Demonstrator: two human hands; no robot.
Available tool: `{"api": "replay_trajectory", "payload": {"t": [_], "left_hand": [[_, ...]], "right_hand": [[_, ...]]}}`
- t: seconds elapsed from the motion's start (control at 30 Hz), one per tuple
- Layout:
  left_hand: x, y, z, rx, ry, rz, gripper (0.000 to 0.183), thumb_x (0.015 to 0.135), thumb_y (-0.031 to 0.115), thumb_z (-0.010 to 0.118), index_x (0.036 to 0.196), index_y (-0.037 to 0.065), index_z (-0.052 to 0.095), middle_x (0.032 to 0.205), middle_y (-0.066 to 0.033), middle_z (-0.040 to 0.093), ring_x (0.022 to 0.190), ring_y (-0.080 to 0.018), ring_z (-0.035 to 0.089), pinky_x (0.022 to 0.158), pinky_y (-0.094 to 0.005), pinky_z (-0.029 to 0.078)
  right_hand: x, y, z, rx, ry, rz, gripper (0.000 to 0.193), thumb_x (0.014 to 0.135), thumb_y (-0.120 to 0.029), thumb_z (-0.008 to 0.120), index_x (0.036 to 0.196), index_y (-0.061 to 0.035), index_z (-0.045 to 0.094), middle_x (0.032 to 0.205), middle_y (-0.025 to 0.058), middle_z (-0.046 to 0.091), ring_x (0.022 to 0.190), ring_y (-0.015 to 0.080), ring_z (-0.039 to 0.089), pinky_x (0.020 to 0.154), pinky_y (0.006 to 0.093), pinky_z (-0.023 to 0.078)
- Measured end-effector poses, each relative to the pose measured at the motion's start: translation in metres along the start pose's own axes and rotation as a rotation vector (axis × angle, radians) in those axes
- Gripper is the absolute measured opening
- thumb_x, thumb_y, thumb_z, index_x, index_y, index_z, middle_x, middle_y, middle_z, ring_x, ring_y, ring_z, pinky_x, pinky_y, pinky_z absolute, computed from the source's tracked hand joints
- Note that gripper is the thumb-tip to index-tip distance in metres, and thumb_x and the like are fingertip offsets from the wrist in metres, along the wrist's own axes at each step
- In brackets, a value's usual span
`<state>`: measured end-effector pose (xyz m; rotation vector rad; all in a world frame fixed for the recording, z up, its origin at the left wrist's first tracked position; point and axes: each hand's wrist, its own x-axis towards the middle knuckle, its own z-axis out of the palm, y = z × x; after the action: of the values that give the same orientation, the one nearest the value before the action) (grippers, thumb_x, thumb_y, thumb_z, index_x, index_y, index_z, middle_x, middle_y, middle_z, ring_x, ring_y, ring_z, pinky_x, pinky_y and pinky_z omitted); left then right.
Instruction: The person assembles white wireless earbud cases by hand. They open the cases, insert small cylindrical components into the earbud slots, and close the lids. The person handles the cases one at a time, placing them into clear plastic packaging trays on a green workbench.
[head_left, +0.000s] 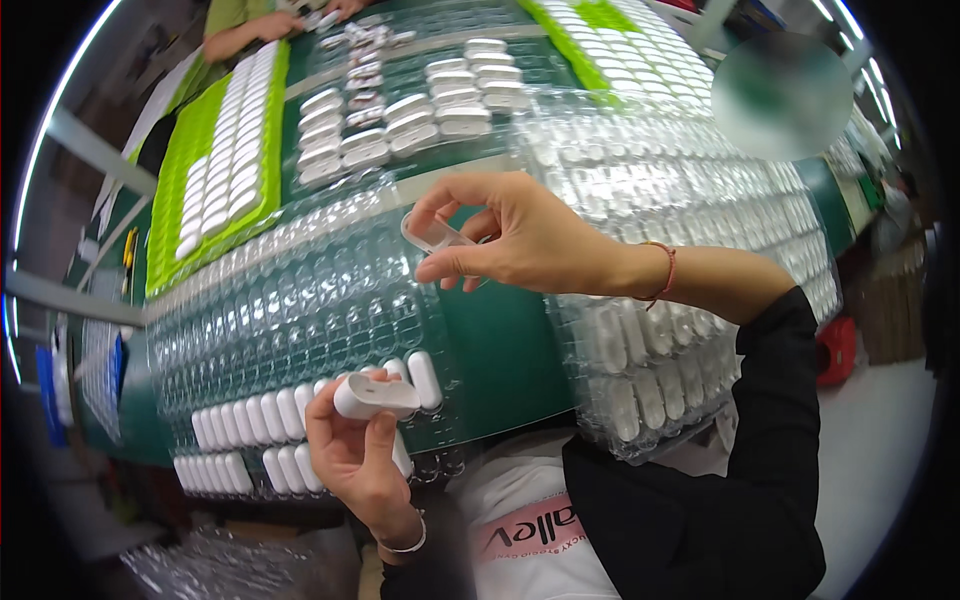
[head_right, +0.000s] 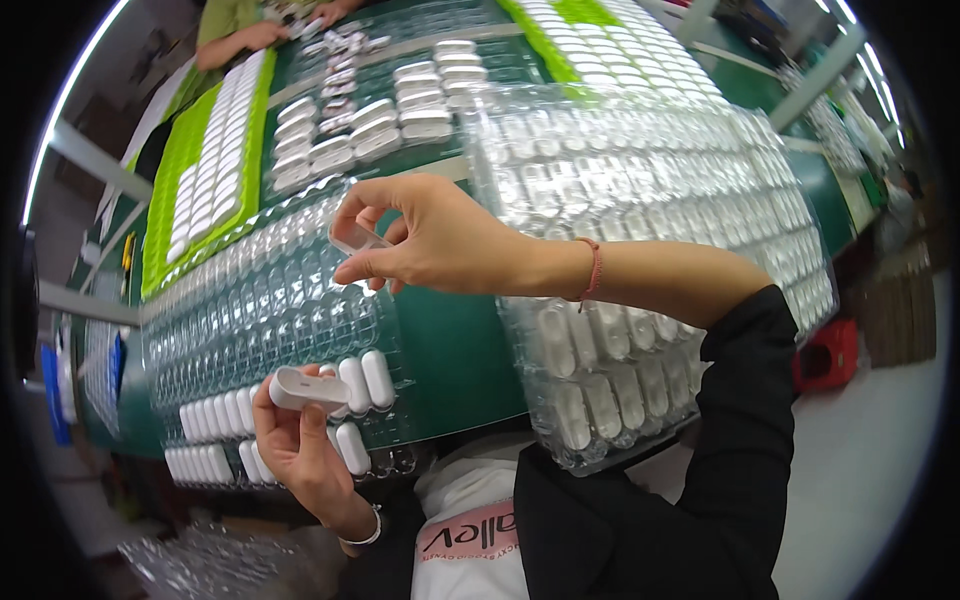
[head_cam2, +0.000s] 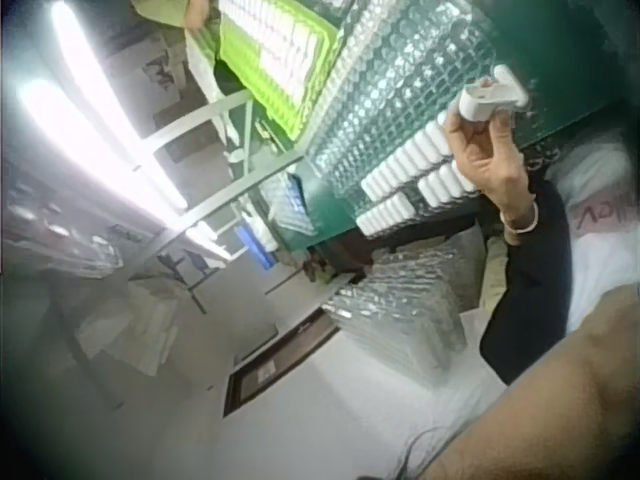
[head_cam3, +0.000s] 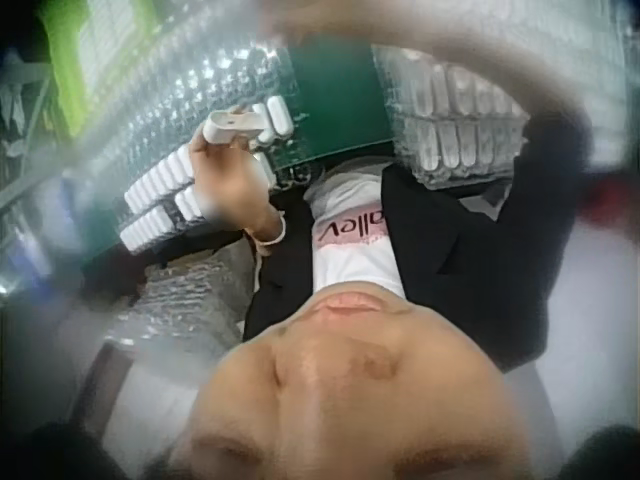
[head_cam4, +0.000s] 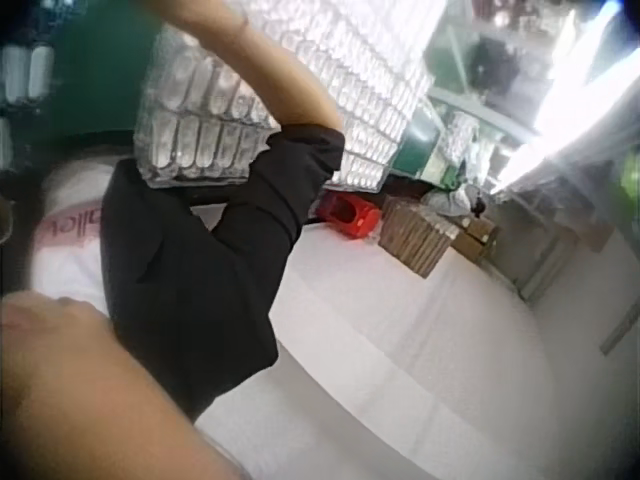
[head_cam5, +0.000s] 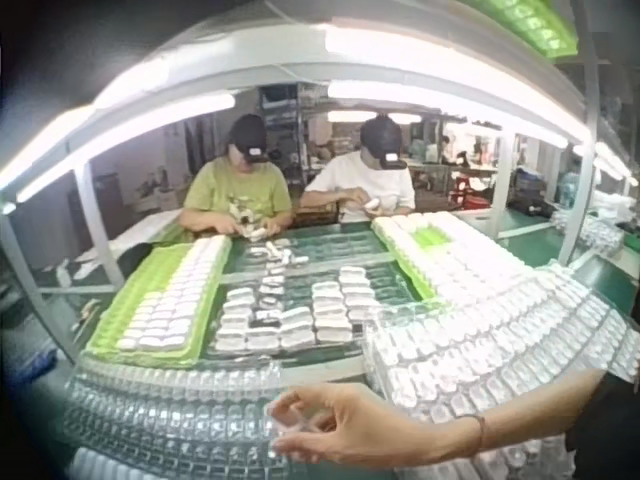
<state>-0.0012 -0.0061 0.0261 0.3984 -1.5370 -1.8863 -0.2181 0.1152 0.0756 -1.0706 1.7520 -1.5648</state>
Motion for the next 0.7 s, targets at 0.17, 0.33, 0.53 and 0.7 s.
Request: {"api": "replay_trajectory", "payload": {"t": [0.17, 0.33, 0.53, 0.7], "left_hand": [[0.005, 0.0, 0.005, -0.06, 0.051, -0.057, 0.044, 0.09, 0.005, 0.064, 0.128, -0.006, 0.043, 0.119, -0.0252, 0.059, 0.106, -0.0293, 0.063, 0.095, -0.04, 0.05], [0.008, -0.012, 0.013, -0.089, 0.099, -0.058, 0.046, 0.09, 0.007, 0.065, 0.128, -0.005, 0.042, 0.123, -0.0271, 0.057, 0.107, -0.0287, 0.062, 0.093, -0.0381, 0.051], [0.012, -0.018, 0.012, -0.109, 0.039, -0.084, 0.043, 0.089, 0.0, 0.065, 0.126, -0.003, 0.043, 0.129, -0.026, 0.054, 0.11, -0.0249, 0.061, 0.092, -0.0351, 0.053], [0.012, -0.023, 0.01, -0.126, 0.037, -0.089, 0.043, 0.089, 0.0, 0.065, 0.125, -0.003, 0.042, 0.128, -0.0264, 0.054, 0.11, -0.0244, 0.061, 0.092, -0.0349, 0.053]], "right_hand": [[0.021, 0.019, 0.026, 0.207, -0.193, 0.134, 0.038, 0.088, -0.014, 0.071, 0.117, 0.007, 0.058, 0.107, 0.0127, 0.063, 0.082, 0.0155, 0.068, 0.07, 0.0254, 0.056], [0.008, 0.029, 0.028, 0.267, -0.318, 0.126, 0.044, 0.087, -0.006, 0.067, 0.127, 0.005, 0.053, 0.119, 0.0136, 0.059, 0.093, 0.0161, 0.065, 0.08, 0.0269, 0.056], [0.005, 0.039, 0.028, 0.211, -0.32, 0.074, 0.042, 0.084, -0.006, 0.071, 0.123, 0.0002, 0.057, 0.115, 0.0094, 0.061, 0.097, 0.0142, 0.061, 0.081, 0.0274, 0.053], [0.007, 0.037, 0.026, 0.148, -0.386, 0.137, 0.042, 0.084, -0.006, 0.073, 0.123, -0.0019, 0.058, 0.119, 0.0082, 0.059, 0.106, 0.0141, 0.059, 0.086, 0.028, 0.051]]}}
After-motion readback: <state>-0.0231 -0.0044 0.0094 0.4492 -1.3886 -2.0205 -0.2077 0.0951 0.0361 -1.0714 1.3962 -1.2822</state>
